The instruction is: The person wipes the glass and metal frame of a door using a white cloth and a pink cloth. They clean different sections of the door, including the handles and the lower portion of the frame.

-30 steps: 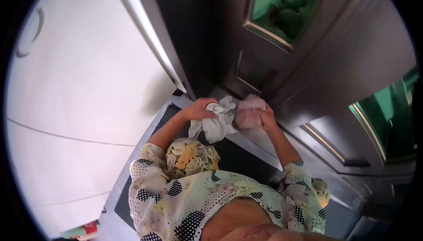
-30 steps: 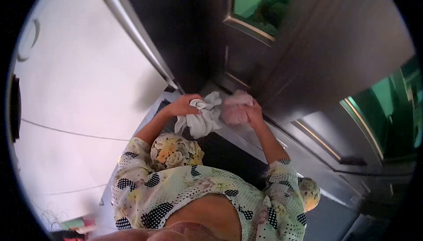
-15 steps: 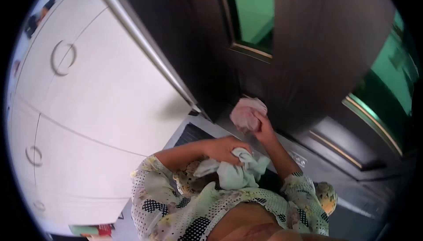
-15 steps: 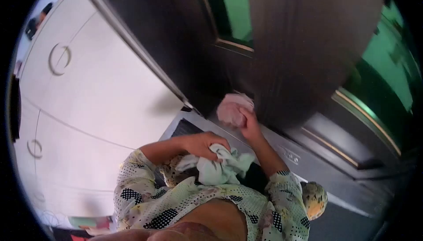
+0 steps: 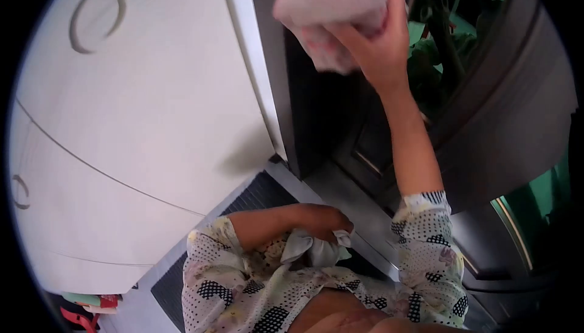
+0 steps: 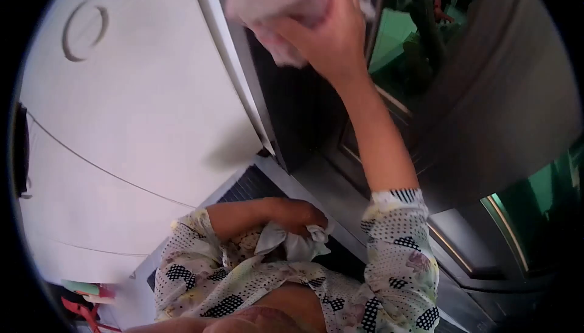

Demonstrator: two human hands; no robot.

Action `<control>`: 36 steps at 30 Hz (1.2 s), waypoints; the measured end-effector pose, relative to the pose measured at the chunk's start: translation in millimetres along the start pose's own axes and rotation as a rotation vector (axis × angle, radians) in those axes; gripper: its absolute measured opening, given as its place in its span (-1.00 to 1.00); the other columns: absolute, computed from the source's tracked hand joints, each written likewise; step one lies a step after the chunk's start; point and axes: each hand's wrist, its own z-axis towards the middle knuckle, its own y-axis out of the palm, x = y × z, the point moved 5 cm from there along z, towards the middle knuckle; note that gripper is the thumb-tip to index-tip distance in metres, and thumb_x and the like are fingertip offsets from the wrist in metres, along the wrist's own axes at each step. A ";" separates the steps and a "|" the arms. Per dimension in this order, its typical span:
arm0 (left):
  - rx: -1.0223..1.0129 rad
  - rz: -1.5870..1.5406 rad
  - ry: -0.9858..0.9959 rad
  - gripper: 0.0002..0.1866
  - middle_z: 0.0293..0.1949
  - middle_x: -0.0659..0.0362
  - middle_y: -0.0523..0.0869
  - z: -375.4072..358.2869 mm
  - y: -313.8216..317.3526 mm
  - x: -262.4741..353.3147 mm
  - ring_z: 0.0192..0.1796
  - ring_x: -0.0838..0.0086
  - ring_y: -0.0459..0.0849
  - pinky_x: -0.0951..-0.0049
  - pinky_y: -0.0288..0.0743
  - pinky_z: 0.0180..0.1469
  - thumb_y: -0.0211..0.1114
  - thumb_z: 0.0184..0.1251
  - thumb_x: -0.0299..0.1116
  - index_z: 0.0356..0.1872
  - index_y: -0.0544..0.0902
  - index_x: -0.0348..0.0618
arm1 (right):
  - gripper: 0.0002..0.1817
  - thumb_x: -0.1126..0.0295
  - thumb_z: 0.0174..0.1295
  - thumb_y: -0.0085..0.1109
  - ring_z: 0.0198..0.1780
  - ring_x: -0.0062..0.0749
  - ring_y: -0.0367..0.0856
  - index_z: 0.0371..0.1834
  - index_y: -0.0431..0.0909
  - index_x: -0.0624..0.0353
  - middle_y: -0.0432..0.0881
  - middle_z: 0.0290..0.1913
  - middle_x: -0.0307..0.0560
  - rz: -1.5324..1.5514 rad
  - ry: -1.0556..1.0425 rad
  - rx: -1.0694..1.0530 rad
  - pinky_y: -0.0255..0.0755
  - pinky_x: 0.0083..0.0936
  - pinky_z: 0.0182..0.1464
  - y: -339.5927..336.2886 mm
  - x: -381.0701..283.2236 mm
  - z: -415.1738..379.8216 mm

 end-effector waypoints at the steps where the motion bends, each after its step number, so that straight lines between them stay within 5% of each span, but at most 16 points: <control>1: 0.002 -0.026 0.029 -0.56 -0.08 -0.11 0.60 -3.9 -0.6 0.1 0.02 -0.03 0.58 0.11 0.45 0.05 0.38 0.07 -0.41 0.02 0.53 -0.27 | -0.24 0.37 0.07 0.39 0.28 -0.06 0.41 0.37 0.26 0.21 0.42 0.27 0.07 -0.103 -0.092 -0.028 0.30 -0.21 0.30 17.6 -2.3 9.0; 4: -0.022 -0.019 0.072 -0.58 -0.08 -0.12 0.60 -20.0 -4.9 4.7 0.03 -0.05 0.58 0.09 0.45 0.05 0.38 0.08 -0.41 0.00 0.53 -0.26 | -0.30 0.39 0.05 0.39 0.25 0.12 0.41 0.29 0.32 0.25 0.41 0.25 0.22 -0.298 -0.118 0.199 0.30 -0.15 0.27 77.7 70.1 -48.4; 5: -0.009 -0.020 0.053 -0.59 -0.07 -0.09 0.60 -25.9 -8.6 7.9 0.02 -0.04 0.58 0.07 0.45 0.02 0.35 0.07 -0.42 0.00 0.54 -0.24 | -0.29 0.34 -0.01 0.44 0.17 0.08 0.47 0.25 0.37 0.18 0.46 0.19 0.15 -0.366 -0.015 0.117 0.39 -0.18 0.19 76.1 87.5 -76.2; 12: 0.107 -0.068 0.147 -0.71 -0.22 -0.09 0.64 -63.8 -6.6 3.2 -0.09 -0.03 0.63 0.08 0.48 -0.10 0.32 0.04 -0.46 -0.19 0.54 -0.30 | -0.30 0.21 0.18 0.23 0.34 -0.12 0.34 0.35 0.26 0.28 0.35 0.35 0.03 -0.439 0.688 -0.114 0.20 -0.25 0.38 81.0 170.4 -407.7; 15: 0.168 -0.098 0.224 -0.73 -0.26 -0.08 0.65 -72.3 -9.3 0.5 -0.11 -0.04 0.65 0.07 0.49 -0.09 0.32 0.05 -0.45 -0.21 0.54 -0.33 | -0.46 0.18 0.27 0.16 0.24 -0.20 0.42 0.27 0.33 0.16 0.44 0.22 -0.07 -0.090 1.296 -0.004 0.29 -0.27 0.27 78.4 203.1 -515.1; 19: 0.088 -0.057 0.157 -0.68 -0.18 -0.03 0.61 -68.7 -6.2 10.2 -0.02 0.03 0.60 0.11 0.48 -0.01 0.35 0.01 -0.40 -0.20 0.51 -0.27 | -0.60 0.13 0.31 0.15 0.09 -0.31 0.54 0.12 0.44 0.04 0.58 0.02 -0.18 0.915 1.862 0.531 0.43 -0.36 0.12 108.9 190.3 -550.3; 21: 0.102 -0.029 0.171 -0.70 -0.20 -0.04 0.61 -70.0 -4.5 10.0 -0.04 0.01 0.61 0.08 0.48 -0.03 0.34 0.03 -0.40 -0.21 0.51 -0.27 | -0.61 0.08 0.29 0.16 0.06 -0.34 0.56 0.09 0.44 0.00 0.59 -0.04 -0.21 0.983 1.761 0.387 0.45 -0.39 0.10 106.4 213.1 -580.7; 24: 0.115 0.005 0.206 -0.72 -0.25 -0.07 0.62 -64.5 -5.3 7.7 -0.11 -0.04 0.63 0.03 0.49 -0.08 0.33 0.05 -0.41 -0.23 0.50 -0.27 | -0.62 0.15 0.37 0.08 0.14 -0.29 0.55 0.19 0.45 -0.01 0.57 0.14 -0.22 0.861 1.586 0.317 0.48 -0.23 0.20 87.8 190.7 -553.9; 26: 0.107 0.008 0.238 -0.74 -0.29 -0.09 0.63 -58.5 -8.2 9.9 -0.15 -0.06 0.64 0.01 0.50 -0.11 0.32 0.05 -0.42 -0.24 0.51 -0.28 | -0.64 0.21 0.35 0.10 0.11 -0.29 0.58 0.17 0.46 0.02 0.59 0.11 -0.22 0.253 1.094 -0.184 0.50 -0.21 0.18 62.6 147.3 -473.5; 28: 0.091 0.006 0.273 -0.75 -0.33 -0.11 0.64 -52.2 -13.9 14.1 -0.20 -0.09 0.65 -0.02 0.50 -0.14 0.31 0.05 -0.43 -0.25 0.51 -0.29 | -0.67 0.30 0.36 0.09 0.08 -0.30 0.59 0.15 0.49 0.08 0.59 0.12 -0.19 0.397 1.353 0.207 0.53 -0.19 0.17 23.9 127.8 -442.6; 33: 0.066 0.030 0.253 -0.75 -0.32 -0.14 0.67 -41.8 -17.3 18.4 -0.15 -0.07 0.65 0.01 0.50 -0.11 0.27 0.06 -0.43 -0.23 0.58 -0.30 | -0.61 0.30 0.20 0.15 0.05 -0.28 0.60 0.13 0.54 -0.04 0.62 0.08 -0.22 -0.321 0.157 -0.137 0.45 -0.16 0.16 43.5 51.6 -171.6; 36: 0.059 0.050 0.239 -0.75 -0.32 -0.15 0.65 -39.5 -14.5 15.7 -0.17 -0.11 0.65 -0.01 0.51 -0.12 0.29 0.04 -0.44 -0.23 0.56 -0.30 | -0.57 0.30 0.11 0.19 0.03 -0.27 0.61 0.12 0.57 -0.10 0.63 0.05 -0.23 -0.696 -0.297 -0.391 0.41 -0.14 0.16 109.8 16.7 -111.0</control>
